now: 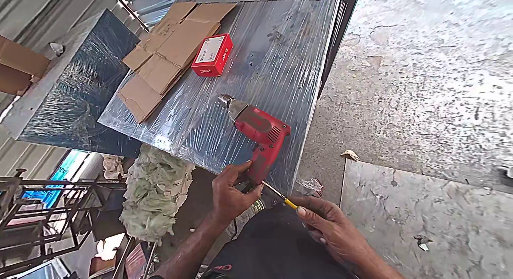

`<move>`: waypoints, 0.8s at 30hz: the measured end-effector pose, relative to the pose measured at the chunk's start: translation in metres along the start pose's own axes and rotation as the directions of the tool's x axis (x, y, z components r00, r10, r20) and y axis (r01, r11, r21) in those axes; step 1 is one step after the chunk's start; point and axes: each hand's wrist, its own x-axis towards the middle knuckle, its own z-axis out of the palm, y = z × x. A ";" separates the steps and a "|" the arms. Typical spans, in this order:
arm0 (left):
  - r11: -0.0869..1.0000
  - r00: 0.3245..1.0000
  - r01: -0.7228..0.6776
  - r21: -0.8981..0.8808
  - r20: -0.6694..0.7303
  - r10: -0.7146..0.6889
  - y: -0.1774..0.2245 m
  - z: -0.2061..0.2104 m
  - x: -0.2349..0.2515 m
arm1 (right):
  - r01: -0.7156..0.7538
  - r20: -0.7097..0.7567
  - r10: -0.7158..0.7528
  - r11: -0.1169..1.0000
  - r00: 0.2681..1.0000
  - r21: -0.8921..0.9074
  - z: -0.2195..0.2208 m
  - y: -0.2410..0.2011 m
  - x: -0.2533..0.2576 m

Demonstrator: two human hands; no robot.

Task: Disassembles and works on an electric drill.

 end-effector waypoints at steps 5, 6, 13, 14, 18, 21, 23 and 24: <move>1.000 1.000 -0.003 -0.002 -0.015 0.003 -0.002 0.000 -0.003 | 0.432 0.160 -0.626 0.310 0.763 -0.847 -0.008 0.021 0.003; 1.000 1.000 -0.003 -0.016 -0.017 0.002 -0.002 0.000 -0.002 | 0.448 0.209 -0.665 0.210 0.717 -0.869 -0.011 0.024 0.006; 0.980 0.983 -0.096 -0.175 -0.174 0.065 -0.005 0.006 -0.004 | 0.446 0.170 -0.576 0.381 0.800 -0.810 -0.011 0.010 0.008; 0.985 0.979 -0.087 -0.150 -0.194 0.057 -0.007 0.007 -0.006 | 0.416 0.161 -0.529 0.409 0.833 -0.812 -0.012 0.003 0.006; 1.000 0.969 -0.009 0.005 -0.248 0.010 -0.015 0.012 -0.016 | 0.238 0.104 -0.306 0.444 0.946 -0.864 -0.021 -0.039 -0.009; 1.000 0.962 -0.003 0.001 -0.272 0.003 -0.022 0.018 -0.022 | 0.192 0.093 -0.273 0.361 0.958 -0.913 -0.018 -0.063 -0.014; 1.000 0.959 0.008 0.001 -0.283 -0.008 -0.026 0.022 -0.023 | 0.232 0.139 -0.324 0.269 0.936 -0.935 -0.010 -0.079 -0.010; 1.000 0.956 0.013 0.013 -0.292 -0.009 -0.027 0.024 -0.024 | 0.270 0.170 -0.360 0.247 0.917 -0.931 -0.007 -0.088 -0.006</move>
